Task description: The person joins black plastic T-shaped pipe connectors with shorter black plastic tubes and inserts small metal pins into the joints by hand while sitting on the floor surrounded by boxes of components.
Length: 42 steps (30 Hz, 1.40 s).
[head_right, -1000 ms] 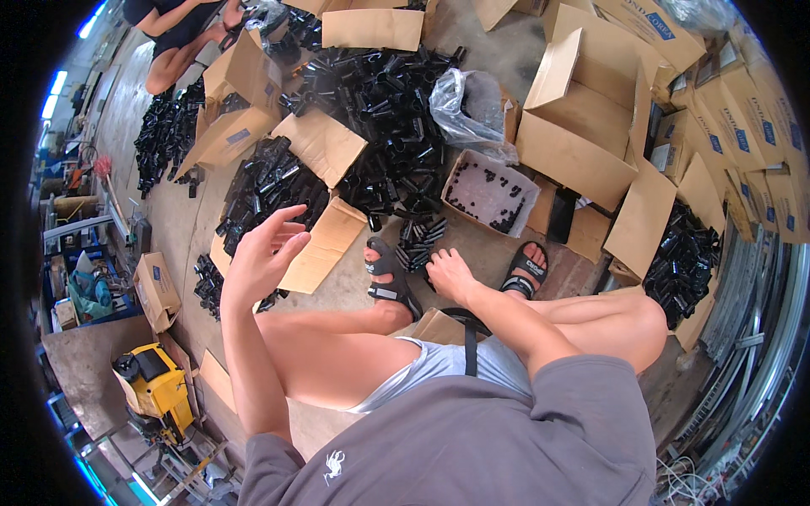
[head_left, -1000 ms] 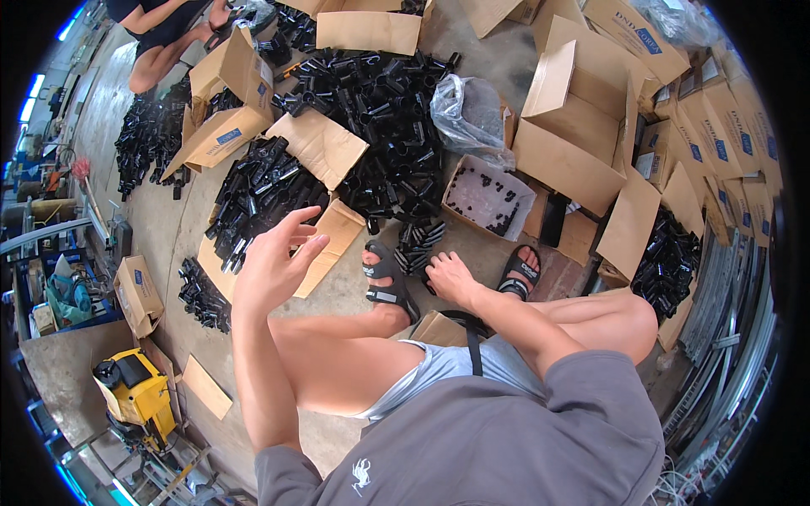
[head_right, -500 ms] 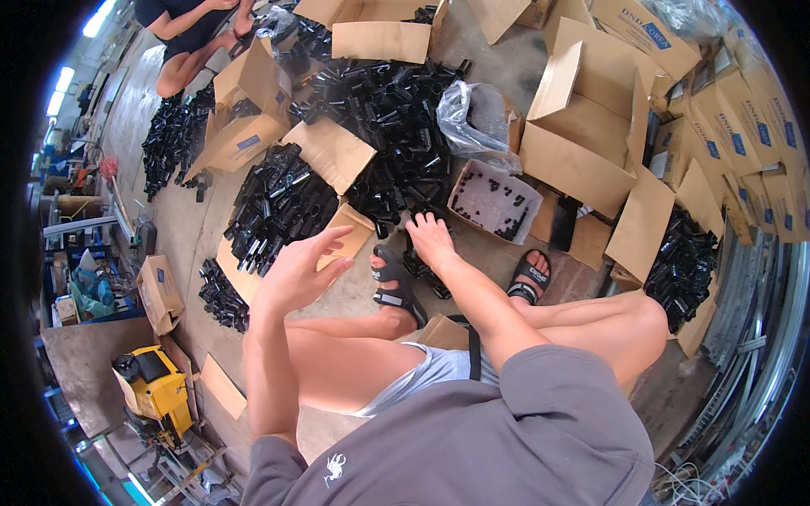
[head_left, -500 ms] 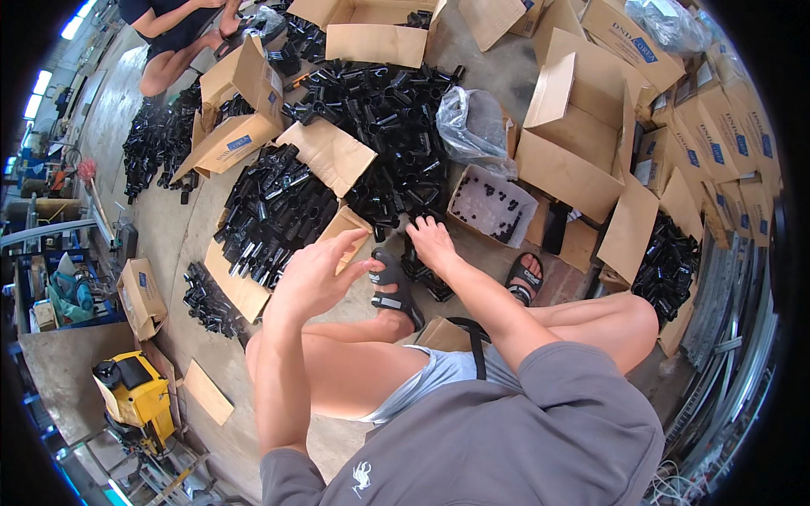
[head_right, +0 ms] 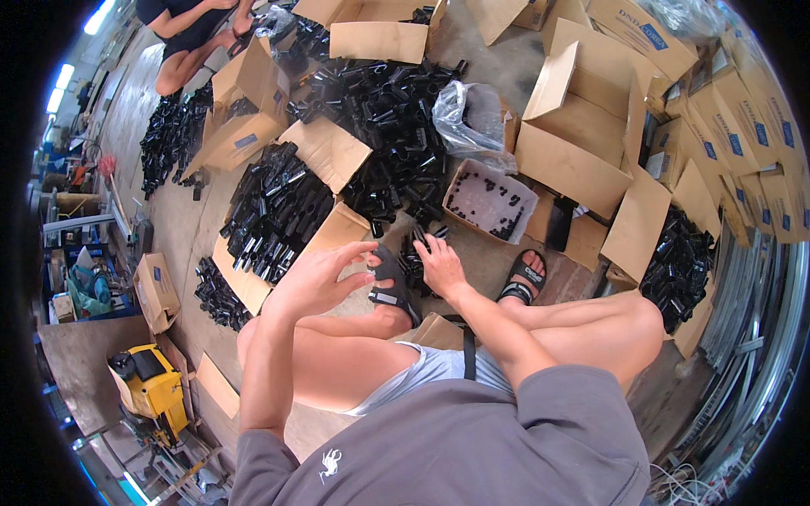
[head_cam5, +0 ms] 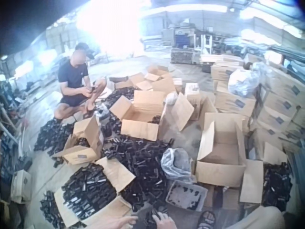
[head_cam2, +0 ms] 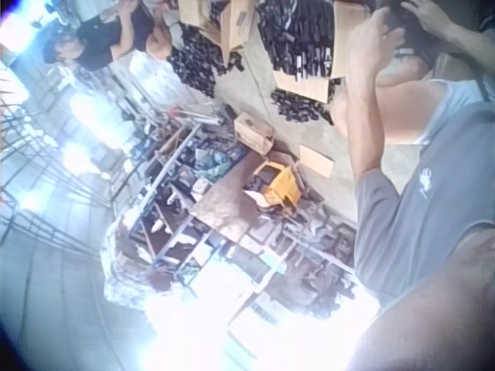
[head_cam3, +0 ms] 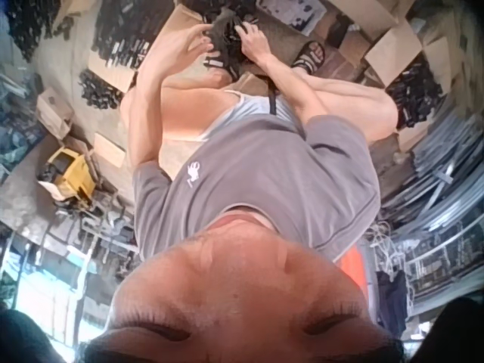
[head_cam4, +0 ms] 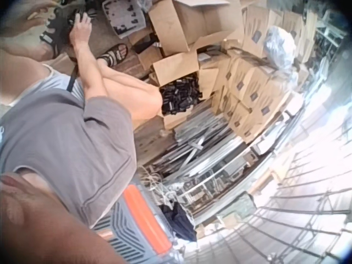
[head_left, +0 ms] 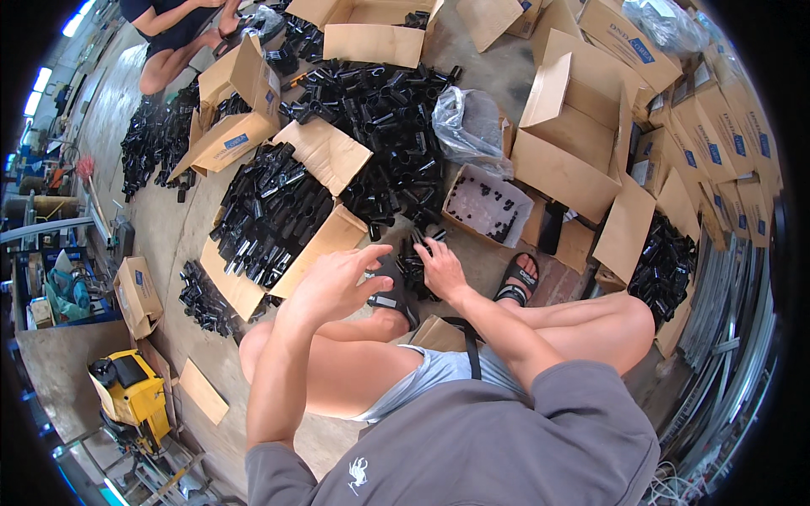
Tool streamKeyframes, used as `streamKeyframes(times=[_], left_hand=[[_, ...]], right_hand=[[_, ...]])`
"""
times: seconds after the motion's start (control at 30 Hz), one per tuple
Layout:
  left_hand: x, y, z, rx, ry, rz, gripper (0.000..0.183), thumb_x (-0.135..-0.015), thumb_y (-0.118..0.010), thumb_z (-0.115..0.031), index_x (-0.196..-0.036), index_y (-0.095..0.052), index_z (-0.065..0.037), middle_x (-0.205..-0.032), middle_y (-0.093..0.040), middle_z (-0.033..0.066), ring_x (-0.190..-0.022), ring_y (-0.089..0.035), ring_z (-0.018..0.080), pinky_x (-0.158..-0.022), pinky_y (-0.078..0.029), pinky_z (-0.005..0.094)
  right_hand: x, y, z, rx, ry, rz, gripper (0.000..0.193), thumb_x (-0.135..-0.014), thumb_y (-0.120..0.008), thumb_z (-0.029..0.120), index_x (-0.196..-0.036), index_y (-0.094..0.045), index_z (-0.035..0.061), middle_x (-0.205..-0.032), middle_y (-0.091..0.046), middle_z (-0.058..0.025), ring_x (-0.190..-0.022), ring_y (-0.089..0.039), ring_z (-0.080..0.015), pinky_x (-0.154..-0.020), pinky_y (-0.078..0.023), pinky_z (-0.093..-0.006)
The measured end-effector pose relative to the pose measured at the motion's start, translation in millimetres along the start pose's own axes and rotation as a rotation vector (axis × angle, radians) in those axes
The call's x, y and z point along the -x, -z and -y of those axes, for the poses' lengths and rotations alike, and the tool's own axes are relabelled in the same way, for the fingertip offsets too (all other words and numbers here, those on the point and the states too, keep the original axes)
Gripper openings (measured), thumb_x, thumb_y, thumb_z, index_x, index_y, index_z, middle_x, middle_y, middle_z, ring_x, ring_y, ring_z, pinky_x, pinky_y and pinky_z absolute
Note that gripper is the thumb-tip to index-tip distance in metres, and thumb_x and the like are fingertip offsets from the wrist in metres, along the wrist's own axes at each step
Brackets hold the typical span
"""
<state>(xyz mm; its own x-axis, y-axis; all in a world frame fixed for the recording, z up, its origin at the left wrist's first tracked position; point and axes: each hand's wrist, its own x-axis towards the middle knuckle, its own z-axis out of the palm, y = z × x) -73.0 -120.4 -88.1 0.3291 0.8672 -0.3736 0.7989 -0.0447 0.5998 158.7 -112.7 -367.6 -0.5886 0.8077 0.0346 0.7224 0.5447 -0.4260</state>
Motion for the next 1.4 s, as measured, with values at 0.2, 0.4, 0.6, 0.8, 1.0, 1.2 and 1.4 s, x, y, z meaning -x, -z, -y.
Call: streamKeyframes(times=[0.2,0.4,0.6,0.8,1.0,1.2,1.4], left_hand=[[-8.6,4.0,-20.3,0.054,0.011,0.005,0.049,-0.096,-0.068,-0.030,-0.139,-0.057,-0.010,-0.114,-0.074,0.0120,-0.104,-0.069,0.0322,-0.089,-0.054,0.0407],[-8.9,3.1,-20.5,-0.031,-0.022,-0.009,0.048,-0.096,-0.067,-0.031,-0.139,-0.057,-0.011,-0.110,-0.074,0.0127,-0.103,-0.069,0.0340,-0.087,-0.054,0.0419],[-16.6,0.2,-21.1,-0.030,-0.016,-0.020,0.049,-0.093,-0.069,-0.028,-0.138,-0.057,-0.011,-0.109,-0.073,0.0144,-0.102,-0.069,0.0349,-0.087,-0.053,0.0434],[-15.3,1.9,-29.0,-0.085,-0.032,-0.028,0.049,-0.093,-0.069,-0.026,-0.138,-0.057,-0.010,-0.109,-0.073,0.0149,-0.102,-0.069,0.0359,-0.087,-0.054,0.0435],[-8.5,20.9,-37.4,-0.029,-0.014,-0.049,0.049,-0.093,-0.070,-0.025,-0.139,-0.058,-0.010,-0.114,-0.072,0.0157,-0.106,-0.068,0.0345,-0.090,-0.054,0.0413],[5.1,42.2,-37.9,-0.067,-0.041,-0.459,0.051,-0.087,-0.076,-0.013,-0.136,-0.061,-0.008,-0.124,-0.069,0.0160,-0.112,-0.066,0.0340,-0.096,-0.052,0.0401],[105.5,44.3,-18.9,-0.271,0.033,-0.558,0.060,-0.087,-0.074,-0.031,-0.136,-0.058,0.001,-0.136,-0.061,0.0228,-0.124,-0.059,0.0425,-0.106,-0.045,0.0494]], right_hand=[[-81.8,-11.9,-11.2,0.090,-0.185,0.150,0.049,-0.081,-0.067,0.006,-0.129,-0.057,0.0057,-0.126,-0.060,-0.0170,-0.118,-0.061,-0.0327,-0.090,-0.054,-0.0446],[-86.6,-22.7,-13.6,0.194,-0.065,0.082,0.023,-0.086,-0.063,0.010,-0.109,-0.067,0.0072,-0.112,-0.064,-0.0150,-0.106,-0.065,-0.0300,-0.084,-0.055,-0.0421],[-51.0,-15.8,-13.0,0.128,0.113,0.117,0.013,-0.087,-0.060,0.013,-0.099,-0.066,0.0120,-0.101,-0.065,-0.0099,-0.103,-0.063,-0.0294,-0.083,-0.052,-0.0409],[-9.1,-6.1,3.6,0.082,0.130,0.206,0.016,-0.086,-0.061,0.011,-0.101,-0.066,0.0100,-0.104,-0.062,-0.0124,-0.103,-0.062,-0.0294,-0.084,-0.053,-0.0411],[-14.8,48.7,3.5,-0.082,0.022,0.080,0.049,-0.087,-0.056,0.006,-0.135,-0.060,0.0149,-0.132,-0.061,-0.0160,-0.102,-0.070,-0.0357,-0.080,-0.060,-0.0477],[-35.3,268.8,-37.7,-0.258,-0.203,-0.168,0.035,-0.097,-0.058,0.017,-0.129,-0.064,0.0057,-0.119,-0.068,-0.0219,-0.111,-0.065,-0.0395,-0.096,-0.051,-0.0461],[80.4,423.9,-73.5,0.129,-0.020,-0.200,0.055,-0.093,-0.071,0.037,-0.132,-0.059,-0.0008,-0.131,-0.061,-0.0225,-0.120,-0.059,-0.0425,-0.102,-0.047,-0.0474]])
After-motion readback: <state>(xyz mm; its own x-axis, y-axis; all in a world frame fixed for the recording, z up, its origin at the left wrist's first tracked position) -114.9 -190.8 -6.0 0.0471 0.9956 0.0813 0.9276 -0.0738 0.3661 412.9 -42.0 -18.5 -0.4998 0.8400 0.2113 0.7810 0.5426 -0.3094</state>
